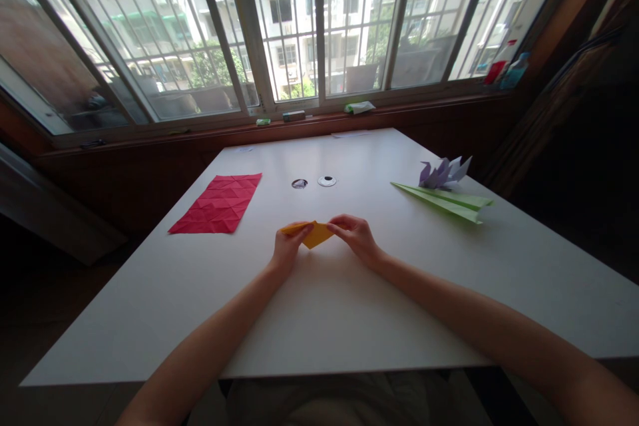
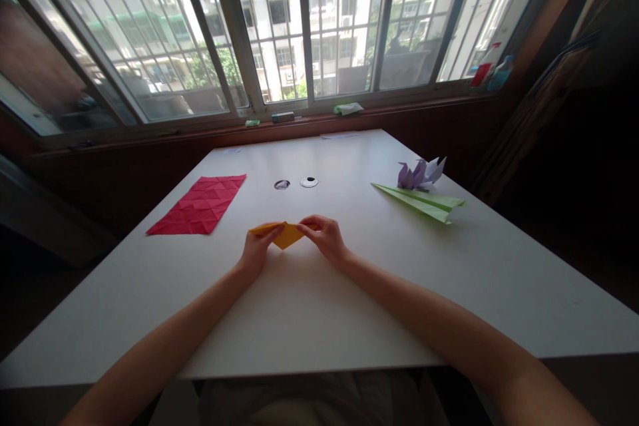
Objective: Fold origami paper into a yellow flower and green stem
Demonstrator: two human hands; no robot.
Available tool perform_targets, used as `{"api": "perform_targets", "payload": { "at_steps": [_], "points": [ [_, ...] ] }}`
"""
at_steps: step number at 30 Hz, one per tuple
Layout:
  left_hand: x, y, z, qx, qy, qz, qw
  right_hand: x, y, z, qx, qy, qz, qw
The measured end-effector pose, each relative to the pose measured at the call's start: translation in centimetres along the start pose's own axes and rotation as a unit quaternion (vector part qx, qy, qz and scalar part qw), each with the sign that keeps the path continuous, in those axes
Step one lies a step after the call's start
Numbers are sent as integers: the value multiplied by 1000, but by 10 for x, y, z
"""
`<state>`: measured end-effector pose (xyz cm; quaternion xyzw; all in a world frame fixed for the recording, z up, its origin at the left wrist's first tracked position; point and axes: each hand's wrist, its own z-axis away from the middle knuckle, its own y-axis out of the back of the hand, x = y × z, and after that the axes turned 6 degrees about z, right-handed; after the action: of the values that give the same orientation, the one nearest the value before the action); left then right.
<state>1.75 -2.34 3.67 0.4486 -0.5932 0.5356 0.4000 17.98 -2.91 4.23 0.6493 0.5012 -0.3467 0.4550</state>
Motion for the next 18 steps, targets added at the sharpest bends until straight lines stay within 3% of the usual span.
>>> {"api": "perform_targets", "payload": {
  "at_steps": [7, 18],
  "points": [
    [-2, 2, -7, 39, -3, 27, 999, 5, 2, -3, 19, -19, 18, 999],
    [-3, 3, -7, 46, 16, 43, 998, 4, 0, -2, 11, -30, -28, 999]
  ]
}}
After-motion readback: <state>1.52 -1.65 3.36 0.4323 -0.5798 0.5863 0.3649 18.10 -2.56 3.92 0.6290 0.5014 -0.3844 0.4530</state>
